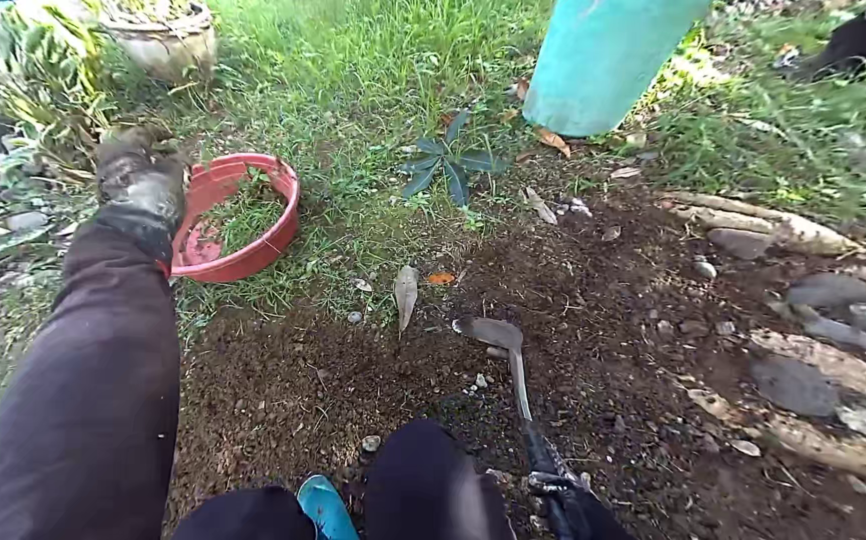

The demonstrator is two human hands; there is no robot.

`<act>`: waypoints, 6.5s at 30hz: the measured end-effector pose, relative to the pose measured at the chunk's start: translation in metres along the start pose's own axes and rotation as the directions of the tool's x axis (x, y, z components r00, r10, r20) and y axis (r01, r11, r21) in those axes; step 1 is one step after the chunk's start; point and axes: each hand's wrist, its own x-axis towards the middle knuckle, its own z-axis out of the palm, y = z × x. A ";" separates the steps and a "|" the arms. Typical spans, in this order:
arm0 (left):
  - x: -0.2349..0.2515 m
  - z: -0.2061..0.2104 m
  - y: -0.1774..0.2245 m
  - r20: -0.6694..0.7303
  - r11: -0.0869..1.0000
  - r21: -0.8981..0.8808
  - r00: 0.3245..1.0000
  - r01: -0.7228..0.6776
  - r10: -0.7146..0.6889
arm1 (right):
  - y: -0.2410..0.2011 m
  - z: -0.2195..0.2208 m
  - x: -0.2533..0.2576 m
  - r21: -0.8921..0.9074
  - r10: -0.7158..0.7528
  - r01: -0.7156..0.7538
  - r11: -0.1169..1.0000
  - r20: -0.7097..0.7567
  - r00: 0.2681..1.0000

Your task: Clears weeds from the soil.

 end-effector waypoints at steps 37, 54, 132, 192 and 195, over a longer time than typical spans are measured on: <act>-0.152 0.037 -0.190 0.171 0.455 -0.840 0.940 0.295 -0.294 | -0.039 0.067 0.074 -0.167 -0.083 0.089 0.982 0.038 0.996; -0.159 0.031 -0.193 0.201 0.430 -0.845 0.934 0.317 -0.295 | -0.073 0.115 0.087 0.147 -0.220 0.208 0.967 0.069 0.973; -0.150 0.037 -0.166 0.128 0.516 -0.792 0.916 0.325 -0.381 | -0.045 0.105 0.100 -0.372 -0.109 0.171 0.912 0.182 0.977; -0.155 0.043 -0.154 0.077 0.606 -0.710 0.896 0.358 -0.438 | -0.068 0.170 0.082 -0.267 -0.128 0.211 0.940 0.296 0.947; -0.154 0.039 -0.153 0.055 0.582 -0.740 0.892 0.338 -0.449 | -0.033 0.131 0.072 -0.568 0.007 0.217 0.794 0.366 0.931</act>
